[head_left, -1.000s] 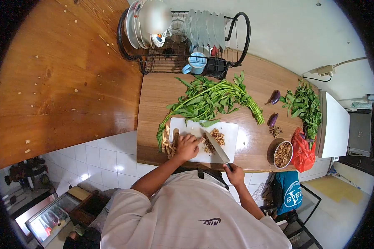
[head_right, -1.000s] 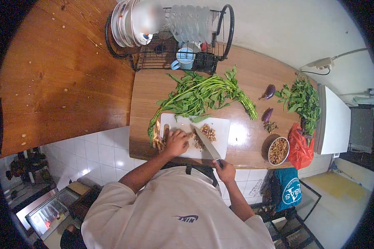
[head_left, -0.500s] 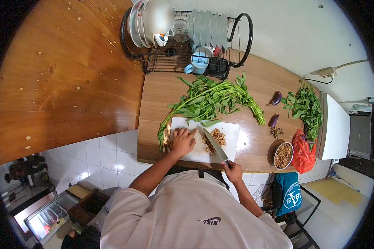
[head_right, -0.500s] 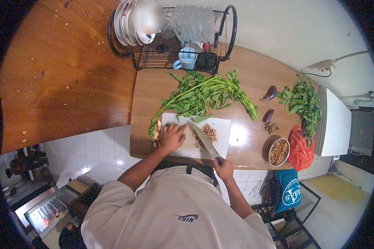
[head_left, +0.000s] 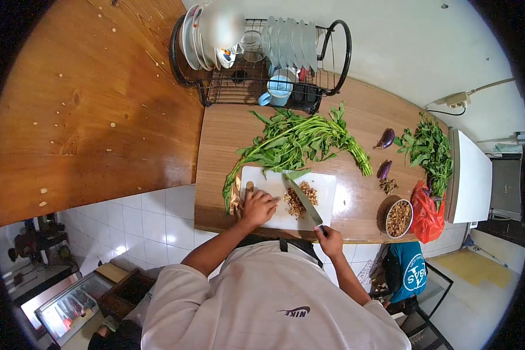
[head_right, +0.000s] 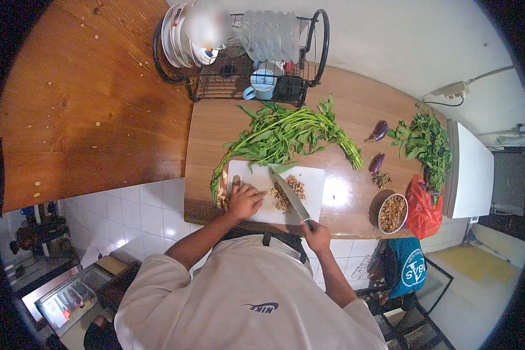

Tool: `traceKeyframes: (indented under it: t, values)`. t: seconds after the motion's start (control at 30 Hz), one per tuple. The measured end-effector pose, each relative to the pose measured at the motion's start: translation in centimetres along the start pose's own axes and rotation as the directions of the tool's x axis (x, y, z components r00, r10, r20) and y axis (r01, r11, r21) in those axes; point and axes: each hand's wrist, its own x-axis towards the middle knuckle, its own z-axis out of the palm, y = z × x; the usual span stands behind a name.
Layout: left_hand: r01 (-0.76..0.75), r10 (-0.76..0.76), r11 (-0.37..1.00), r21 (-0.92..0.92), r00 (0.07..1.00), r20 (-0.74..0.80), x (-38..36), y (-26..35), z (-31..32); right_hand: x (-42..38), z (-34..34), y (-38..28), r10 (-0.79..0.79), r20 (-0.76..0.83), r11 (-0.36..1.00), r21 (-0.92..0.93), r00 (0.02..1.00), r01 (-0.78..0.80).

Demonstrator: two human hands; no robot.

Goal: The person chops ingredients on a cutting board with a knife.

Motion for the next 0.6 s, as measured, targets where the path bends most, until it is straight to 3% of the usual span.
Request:
traceKeyframes:
  t: [0.07, 0.13, 0.2, 0.37, 0.43, 0.6]
  values:
    - [0.020, -0.021, 1.000, 0.003, 0.998, 0.061, 0.0, 0.1, 0.3, 0.1, -0.3, -0.5, 0.034, 0.068, 0.999, -0.026, 0.997, -0.032]
    - [0.088, -0.088, 0.996, -0.009, 0.996, -0.005, 1.5, 0.2, -0.2, -0.2, 0.1, -0.5, -0.050, -0.042, 0.996, 0.074, 0.998, 0.053]
    - [0.235, -0.228, 0.970, 0.055, 0.967, -0.112, 2.8, -0.2, -0.9, -0.6, 0.0, -0.8, -0.011, -0.025, 0.997, 0.079, 1.000, 0.013]
    - [0.267, -0.264, 0.954, 0.137, 0.964, -0.046, 3.9, -2.4, -1.9, -0.4, 0.6, -0.7, -0.029, -0.047, 0.998, 0.055, 0.998, 0.032]
    - [0.273, -0.268, 0.954, 0.124, 0.962, -0.050, 3.8, -2.8, -2.3, -0.4, 0.2, -1.2, 0.017, 0.057, 1.000, -0.007, 0.998, -0.017]
    - [0.272, -0.273, 0.954, 0.123, 0.962, -0.007, 3.2, -2.5, -1.9, -0.2, 0.6, -1.2, 0.040, 0.066, 0.999, 0.004, 0.997, -0.040]
